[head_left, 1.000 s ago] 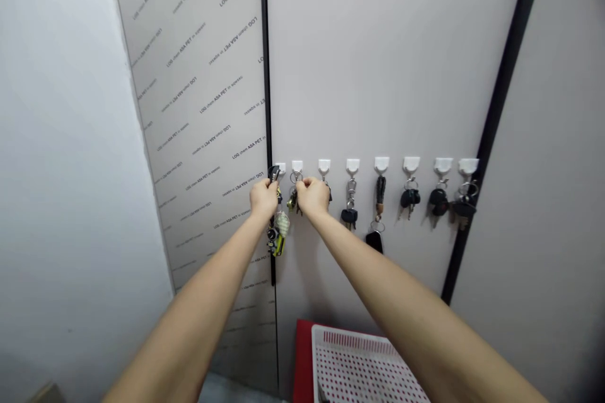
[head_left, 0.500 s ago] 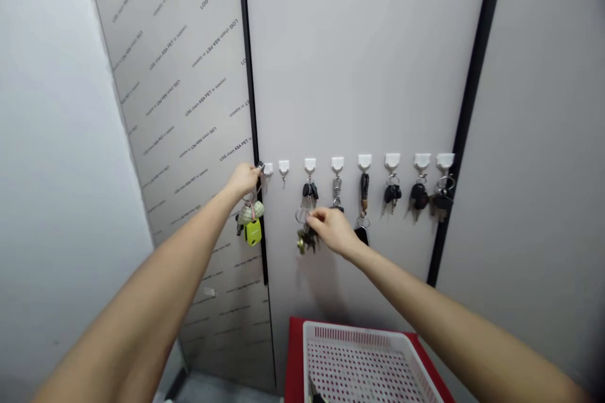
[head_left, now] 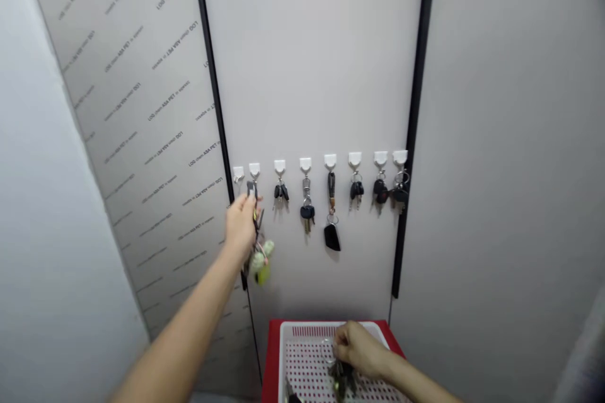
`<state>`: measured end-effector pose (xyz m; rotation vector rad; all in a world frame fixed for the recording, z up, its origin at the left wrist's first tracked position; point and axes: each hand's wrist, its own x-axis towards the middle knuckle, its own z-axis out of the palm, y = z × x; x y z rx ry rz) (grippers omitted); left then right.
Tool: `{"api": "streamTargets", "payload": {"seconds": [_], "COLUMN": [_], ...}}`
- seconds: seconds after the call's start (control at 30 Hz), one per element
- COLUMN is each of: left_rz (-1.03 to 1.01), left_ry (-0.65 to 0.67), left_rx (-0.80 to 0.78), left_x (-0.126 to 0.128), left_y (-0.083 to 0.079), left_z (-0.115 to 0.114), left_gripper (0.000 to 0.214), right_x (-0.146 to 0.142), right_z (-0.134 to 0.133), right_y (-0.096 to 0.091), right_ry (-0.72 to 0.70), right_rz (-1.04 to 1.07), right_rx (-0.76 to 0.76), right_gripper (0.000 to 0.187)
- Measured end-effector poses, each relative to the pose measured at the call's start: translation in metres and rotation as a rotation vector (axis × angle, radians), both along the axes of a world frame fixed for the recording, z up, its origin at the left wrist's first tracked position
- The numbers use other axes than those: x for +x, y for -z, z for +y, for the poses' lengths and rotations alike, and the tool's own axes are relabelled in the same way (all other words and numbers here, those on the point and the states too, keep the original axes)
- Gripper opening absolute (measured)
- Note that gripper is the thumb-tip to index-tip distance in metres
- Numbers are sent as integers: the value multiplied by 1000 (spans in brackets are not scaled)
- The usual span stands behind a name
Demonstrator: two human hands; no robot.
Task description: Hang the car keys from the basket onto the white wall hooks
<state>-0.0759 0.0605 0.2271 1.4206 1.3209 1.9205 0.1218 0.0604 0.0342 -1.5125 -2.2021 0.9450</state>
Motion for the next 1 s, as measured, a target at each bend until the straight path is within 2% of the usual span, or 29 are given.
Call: {"api": "streamTargets", "payload": {"seconds": [0.17, 0.3, 0.37, 0.43, 0.5, 0.6, 0.7, 0.8, 0.9, 1.0], "left_rz": [106, 365, 529, 680, 812, 1017, 1156, 1189, 1182, 1142], "left_ry": [147, 230, 232, 229, 249, 333, 359, 310, 259, 222], "left_rx": [-219, -293, -306, -354, -413, -499, -587, -611, -604, -579], "left_x": [45, 68, 75, 78, 81, 84, 88, 86, 77, 64], "left_y": [81, 136, 156, 169, 176, 176, 170, 162, 156, 153], "left_z": [-8, -15, -19, -21, -23, -27, -33, -37, -36, -32], "left_gripper": [28, 30, 31, 33, 33, 30, 29, 32, 33, 33], "right_x": [12, 26, 35, 47, 60, 77, 82, 75, 66, 60], "right_z": [-1, -1, 2, 8, 18, 34, 48, 59, 64, 66], "right_y": [15, 23, 16, -7, -45, -113, -161, -180, -181, -179], "right_ry": [67, 111, 123, 178, 330, 657, 793, 871, 953, 956], "right_rz": [24, 37, 53, 127, 243, 348, 332, 251, 187, 147], "right_rx": [-4, -36, -31, 85, 329, 761, 1019, 1043, 996, 982], "right_gripper": [14, 14, 15, 17, 20, 27, 31, 37, 38, 36]}}
